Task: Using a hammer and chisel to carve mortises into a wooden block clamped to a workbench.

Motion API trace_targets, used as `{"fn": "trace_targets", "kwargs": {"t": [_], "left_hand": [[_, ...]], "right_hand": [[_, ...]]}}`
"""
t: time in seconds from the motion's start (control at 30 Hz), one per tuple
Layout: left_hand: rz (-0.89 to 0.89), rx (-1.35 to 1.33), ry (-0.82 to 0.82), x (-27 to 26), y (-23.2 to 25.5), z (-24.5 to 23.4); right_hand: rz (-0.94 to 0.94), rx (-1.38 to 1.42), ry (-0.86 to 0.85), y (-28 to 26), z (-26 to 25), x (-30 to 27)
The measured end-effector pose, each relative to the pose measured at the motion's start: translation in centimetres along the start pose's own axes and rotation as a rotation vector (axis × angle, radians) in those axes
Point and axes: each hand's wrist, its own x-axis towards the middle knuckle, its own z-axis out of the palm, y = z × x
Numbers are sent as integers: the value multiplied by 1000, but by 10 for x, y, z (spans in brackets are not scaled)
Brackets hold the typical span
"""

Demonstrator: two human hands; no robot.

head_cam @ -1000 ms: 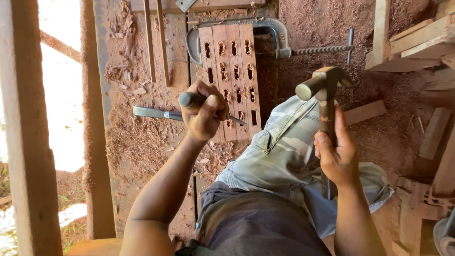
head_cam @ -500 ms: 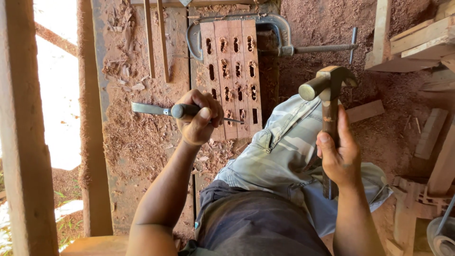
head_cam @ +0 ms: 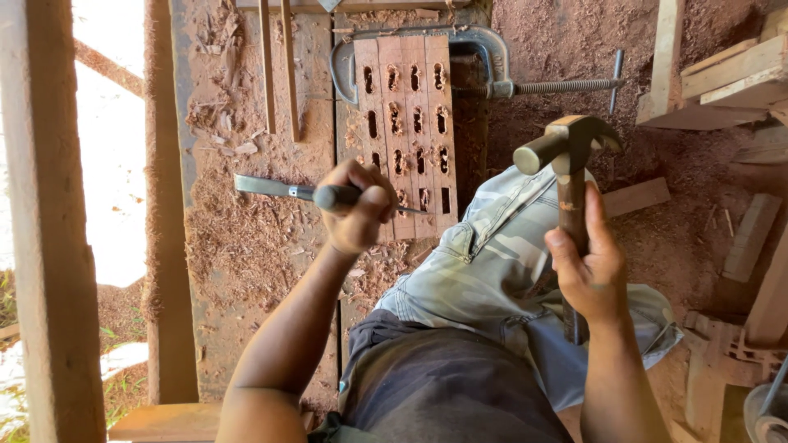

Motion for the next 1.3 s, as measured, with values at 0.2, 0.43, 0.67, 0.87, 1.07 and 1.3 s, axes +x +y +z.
{"fn": "trace_targets", "kwargs": {"t": [0.2, 0.43, 0.67, 0.87, 1.07, 1.3], "left_hand": [[20, 516, -128, 0, 24, 39], [-6, 550, -103, -1, 26, 50], [-47, 579, -126, 0, 16, 53], [-92, 612, -155, 5, 2, 46], [-139, 643, -192, 7, -11, 48], [-205, 703, -300, 28, -25, 41]], "right_hand": [[-207, -199, -123, -76, -29, 27], [-648, -521, -449, -128, -8, 56], [-566, -616, -522, -183, -34, 75], [-492, -630, -470, -146, -18, 51], [-389, -565, -403, -155, -40, 52], [-328, -528, -348, -126, -24, 34]]}}
